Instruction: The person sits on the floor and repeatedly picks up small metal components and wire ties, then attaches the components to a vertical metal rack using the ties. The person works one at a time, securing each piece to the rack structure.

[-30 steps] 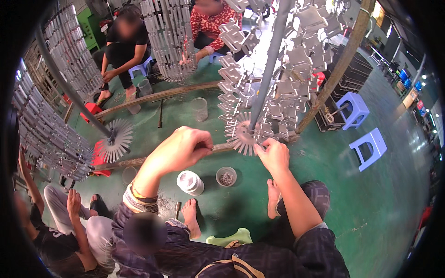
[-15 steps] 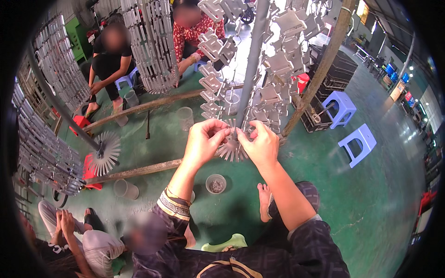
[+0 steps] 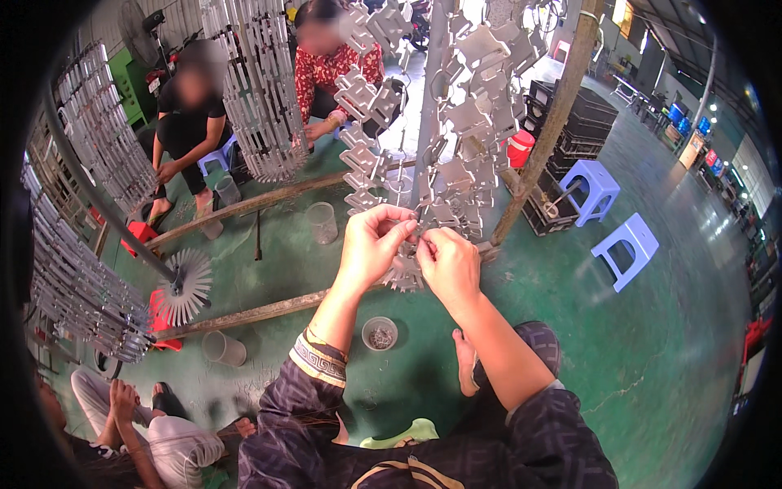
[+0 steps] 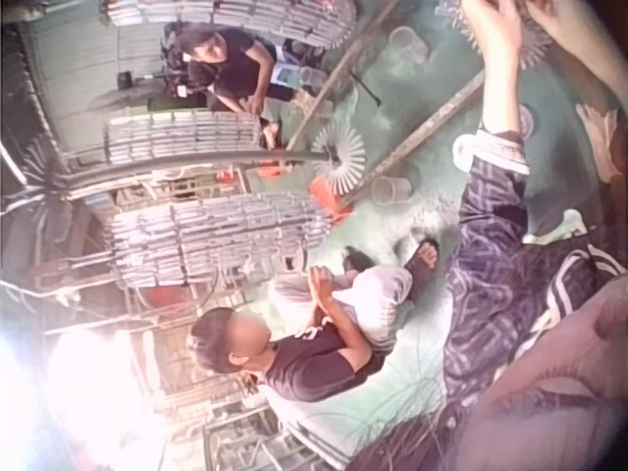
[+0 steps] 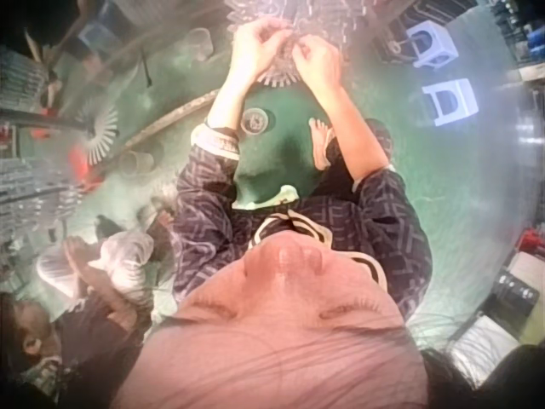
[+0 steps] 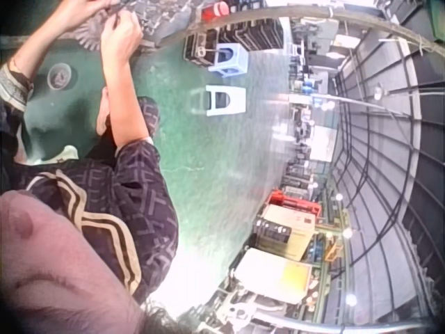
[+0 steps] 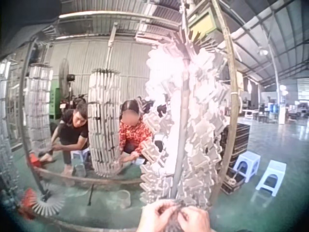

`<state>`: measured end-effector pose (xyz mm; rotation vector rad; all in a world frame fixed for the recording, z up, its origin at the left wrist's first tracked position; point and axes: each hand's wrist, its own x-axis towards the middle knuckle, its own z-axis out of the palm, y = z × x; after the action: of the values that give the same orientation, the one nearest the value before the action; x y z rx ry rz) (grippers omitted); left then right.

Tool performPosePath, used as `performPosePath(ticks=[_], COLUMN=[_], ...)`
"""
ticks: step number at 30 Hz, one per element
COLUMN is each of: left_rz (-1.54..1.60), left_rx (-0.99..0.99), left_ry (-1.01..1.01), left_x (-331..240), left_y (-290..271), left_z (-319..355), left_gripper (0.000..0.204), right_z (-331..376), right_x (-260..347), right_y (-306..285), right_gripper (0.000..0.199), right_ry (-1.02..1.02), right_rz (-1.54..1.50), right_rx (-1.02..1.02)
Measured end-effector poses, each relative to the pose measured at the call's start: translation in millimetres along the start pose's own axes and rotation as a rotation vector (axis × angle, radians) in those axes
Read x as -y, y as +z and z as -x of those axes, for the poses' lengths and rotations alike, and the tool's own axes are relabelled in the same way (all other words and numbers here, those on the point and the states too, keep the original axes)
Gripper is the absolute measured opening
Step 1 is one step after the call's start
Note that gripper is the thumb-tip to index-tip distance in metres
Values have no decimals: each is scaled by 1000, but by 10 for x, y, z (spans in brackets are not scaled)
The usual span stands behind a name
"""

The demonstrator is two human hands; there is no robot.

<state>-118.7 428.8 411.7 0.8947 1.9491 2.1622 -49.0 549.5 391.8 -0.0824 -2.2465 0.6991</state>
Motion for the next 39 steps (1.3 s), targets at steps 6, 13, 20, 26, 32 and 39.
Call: performPosePath(ticks=[6,13,20,26,32,39], left_rz=[47,41,1,348,500,642], left_rx=[40,106,163,277,219,180], left_ry=[-30,-76,-77,-264,-306,-302], left_x=[-57,-207,-291,-356,-342,-254], left_y=[-75,-192,-278,-365,-343,-331], left_z=[-53,-38,-3,-22,-6,9], left_gripper=[8,9,9,14,10,10], right_z=[3,-45,-57,-62,-64,-66], right_x=[45,145,230,277,291,289], right_y=[-66,-188,-251,-303,-328,-363], right_gripper=[6,6,5,5,6,6], right_ry=[-62,-81,-105,-123,-107,-118], right_rz=[-5,-44,-42,-27,-50,-71], right_rx=[-34,-29,-6,-6,-5,-2])
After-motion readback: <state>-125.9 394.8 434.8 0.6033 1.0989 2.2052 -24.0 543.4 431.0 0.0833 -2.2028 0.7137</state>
